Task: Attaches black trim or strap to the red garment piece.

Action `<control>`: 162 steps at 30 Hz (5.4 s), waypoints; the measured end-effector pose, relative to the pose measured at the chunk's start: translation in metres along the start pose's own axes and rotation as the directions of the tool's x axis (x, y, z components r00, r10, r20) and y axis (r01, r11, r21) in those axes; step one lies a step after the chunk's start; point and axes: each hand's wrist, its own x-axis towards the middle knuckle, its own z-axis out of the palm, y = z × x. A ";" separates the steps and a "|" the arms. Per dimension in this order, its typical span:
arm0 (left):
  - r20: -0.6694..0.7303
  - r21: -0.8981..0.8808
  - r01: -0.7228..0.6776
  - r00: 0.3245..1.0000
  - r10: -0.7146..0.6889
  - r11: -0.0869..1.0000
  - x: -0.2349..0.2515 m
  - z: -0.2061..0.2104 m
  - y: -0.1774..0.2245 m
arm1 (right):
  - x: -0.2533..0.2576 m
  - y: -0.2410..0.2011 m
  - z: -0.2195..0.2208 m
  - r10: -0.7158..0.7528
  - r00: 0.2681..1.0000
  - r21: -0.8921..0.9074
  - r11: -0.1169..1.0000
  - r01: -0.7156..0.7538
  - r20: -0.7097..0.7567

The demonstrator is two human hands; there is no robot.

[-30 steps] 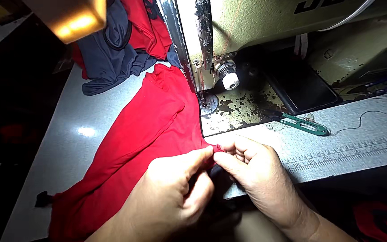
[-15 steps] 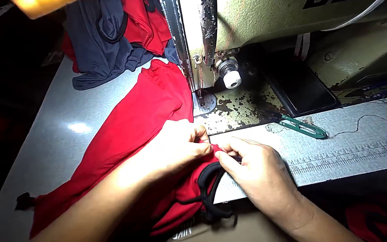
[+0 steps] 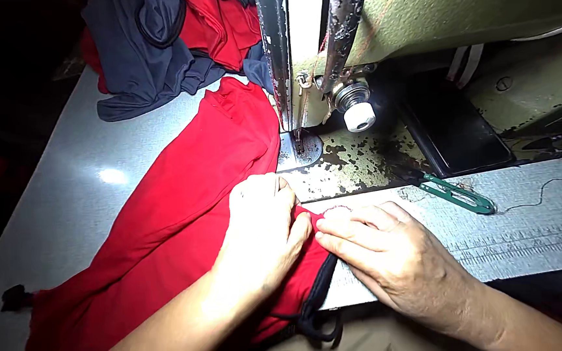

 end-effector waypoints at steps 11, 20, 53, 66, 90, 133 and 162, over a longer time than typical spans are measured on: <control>-0.071 -0.042 -0.091 0.994 0.087 0.995 0.079 0.006 -0.053 | 0.053 0.045 0.017 -0.015 0.999 -0.080 0.997 0.018 0.036; -0.096 -0.031 -0.118 0.989 0.114 0.993 0.093 0.009 -0.061 | 0.054 0.043 0.020 0.081 0.997 -0.071 0.994 -0.079 0.019; -0.009 0.066 0.083 0.997 -0.082 0.994 0.023 0.006 -0.018 | 0.054 0.042 0.021 0.102 0.993 -0.068 0.993 -0.098 0.067; -0.115 0.074 -0.245 0.961 0.252 0.967 0.054 0.000 -0.037 | 0.055 0.042 0.020 0.287 0.958 0.124 0.951 -0.282 -0.025; -0.271 -0.412 -0.116 0.963 0.000 0.904 0.063 0.009 -0.050 | 0.062 0.043 0.021 0.302 0.947 -0.061 0.953 -0.297 0.112; -0.157 0.003 -0.382 0.912 0.378 0.924 0.062 0.009 -0.048 | 0.074 0.062 0.029 0.237 0.971 0.260 0.936 -0.237 0.030; -0.272 -0.044 -0.408 0.883 0.382 0.912 0.060 0.012 -0.048 | 0.066 0.062 0.022 0.181 0.983 0.249 0.952 -0.177 0.009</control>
